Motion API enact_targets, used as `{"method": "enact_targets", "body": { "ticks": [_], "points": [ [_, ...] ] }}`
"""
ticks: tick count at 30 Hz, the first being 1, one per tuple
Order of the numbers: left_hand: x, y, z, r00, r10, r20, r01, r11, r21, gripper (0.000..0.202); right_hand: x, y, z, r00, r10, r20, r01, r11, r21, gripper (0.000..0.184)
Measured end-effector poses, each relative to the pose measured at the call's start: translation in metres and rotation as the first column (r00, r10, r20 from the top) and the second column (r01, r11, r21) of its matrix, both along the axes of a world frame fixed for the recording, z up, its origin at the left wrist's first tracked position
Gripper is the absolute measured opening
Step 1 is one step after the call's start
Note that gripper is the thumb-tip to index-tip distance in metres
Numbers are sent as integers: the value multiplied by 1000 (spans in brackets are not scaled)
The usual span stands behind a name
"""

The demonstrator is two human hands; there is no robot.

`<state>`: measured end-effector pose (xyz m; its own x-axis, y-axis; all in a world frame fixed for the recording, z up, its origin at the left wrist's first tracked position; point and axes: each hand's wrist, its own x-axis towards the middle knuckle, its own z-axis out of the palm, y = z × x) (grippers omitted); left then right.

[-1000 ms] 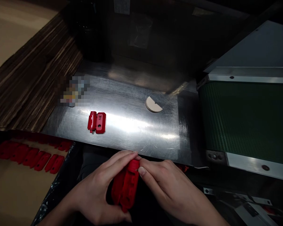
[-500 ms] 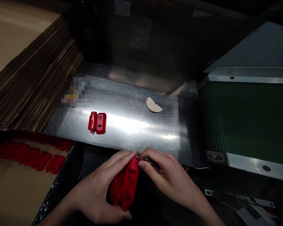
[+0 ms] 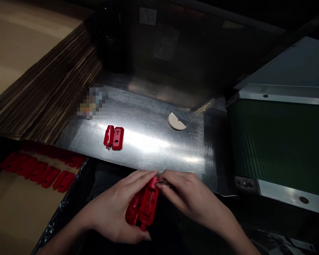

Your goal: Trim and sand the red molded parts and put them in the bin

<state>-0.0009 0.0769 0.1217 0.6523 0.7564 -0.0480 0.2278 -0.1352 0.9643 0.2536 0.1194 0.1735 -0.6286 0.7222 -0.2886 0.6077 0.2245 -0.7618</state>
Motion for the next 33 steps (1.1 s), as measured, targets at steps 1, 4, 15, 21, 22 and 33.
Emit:
{"method": "enact_targets", "body": {
  "ticks": [1, 4, 15, 21, 22, 33],
  "points": [
    [0, 1, -1, 1000, 0, 4, 0, 1000, -2, 131, 0, 0, -1, 1000, 6, -4, -6, 1000, -2, 21],
    [1, 2, -3, 1000, -1, 14, 1, 1000, -7, 131, 0, -1, -6, 1000, 7, -12, -7, 1000, -1, 19],
    [-2, 1, -7, 972, 94, 213, -71, 991, -117, 115, 3, -3, -3, 992, -20, -127, 25, 999, 38, 23],
    [-5, -6, -5, 974, 131, 187, -112, 988, -109, 119, 3, -14, -1, 998, 56, -22, -42, 912, 407, 27],
    [-6, -7, -5, 976, 130, 174, -113, 988, -102, 120, 2, -14, 0, 998, 58, -19, -45, 911, 410, 30],
    [-2, -5, 0, 984, 88, 153, -84, 996, -28, 128, 2, -10, 2, 981, 137, 138, -190, 827, 529, 31]
  ]
}}
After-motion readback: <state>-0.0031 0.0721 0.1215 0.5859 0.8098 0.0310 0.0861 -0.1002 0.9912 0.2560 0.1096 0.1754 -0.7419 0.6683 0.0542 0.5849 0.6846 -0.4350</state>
